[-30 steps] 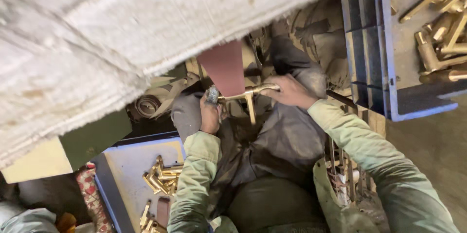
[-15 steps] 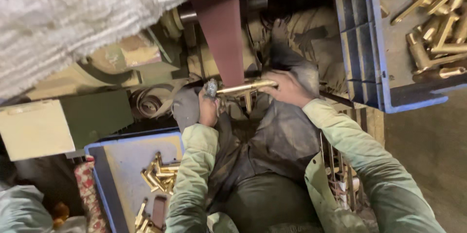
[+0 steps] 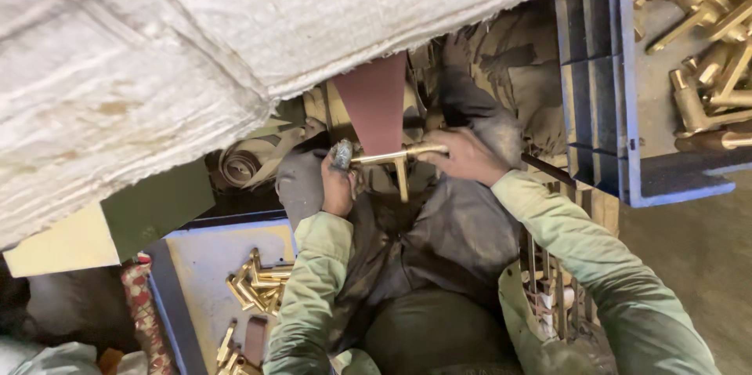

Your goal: The person repeatedly picks up brass-colored metal parts from a blue bin and presses them against a moving belt sander to smooth or deburr the edges. After grinding, the parts are placed into a second blue bin to the right.

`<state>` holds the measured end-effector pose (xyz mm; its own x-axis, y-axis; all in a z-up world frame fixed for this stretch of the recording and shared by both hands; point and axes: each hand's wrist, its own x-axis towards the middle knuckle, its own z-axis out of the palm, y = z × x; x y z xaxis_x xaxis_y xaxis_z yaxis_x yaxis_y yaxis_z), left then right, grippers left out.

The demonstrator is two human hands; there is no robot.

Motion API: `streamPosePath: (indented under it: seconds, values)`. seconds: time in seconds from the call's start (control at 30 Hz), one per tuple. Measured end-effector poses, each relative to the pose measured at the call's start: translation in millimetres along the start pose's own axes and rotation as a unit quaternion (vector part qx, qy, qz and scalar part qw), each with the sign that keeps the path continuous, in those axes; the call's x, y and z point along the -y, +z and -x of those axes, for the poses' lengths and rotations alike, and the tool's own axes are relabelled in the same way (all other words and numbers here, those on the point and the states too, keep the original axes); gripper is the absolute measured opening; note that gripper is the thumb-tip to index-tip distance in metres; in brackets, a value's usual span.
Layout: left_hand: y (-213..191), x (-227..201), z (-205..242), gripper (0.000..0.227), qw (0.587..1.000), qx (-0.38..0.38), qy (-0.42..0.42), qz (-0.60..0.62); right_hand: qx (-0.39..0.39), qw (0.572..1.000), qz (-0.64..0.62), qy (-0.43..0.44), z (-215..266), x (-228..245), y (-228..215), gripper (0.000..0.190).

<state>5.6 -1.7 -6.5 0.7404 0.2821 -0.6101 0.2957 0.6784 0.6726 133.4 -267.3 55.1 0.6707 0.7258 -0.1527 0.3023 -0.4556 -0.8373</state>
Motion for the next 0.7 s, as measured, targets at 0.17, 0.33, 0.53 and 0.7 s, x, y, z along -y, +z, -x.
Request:
streamPosePath:
  seconds: [0.17, 0.33, 0.53, 0.7]
  values:
    - [-3, 0, -5, 0.024, 0.996, -0.016, -0.032, -0.081, 0.147, 0.963, -0.118, 0.194, -27, -28, -4, 0.050]
    - [-7, 7, -11, 0.033, 0.995, -0.020, -0.003, -0.096, 0.273, 0.856, -0.313, 0.308, -33, -33, -19, 0.064]
    - [3, -13, 8, 0.041, 0.989, 0.027, -0.023, -0.142, 0.174, 0.969, 0.045, 0.171, -11, 2, 10, 0.044]
    - [6, -19, 0, 0.031, 0.991, 0.017, -0.040, -0.125, -0.015, 0.974, 0.208, 0.086, -10, 12, 30, 0.029]
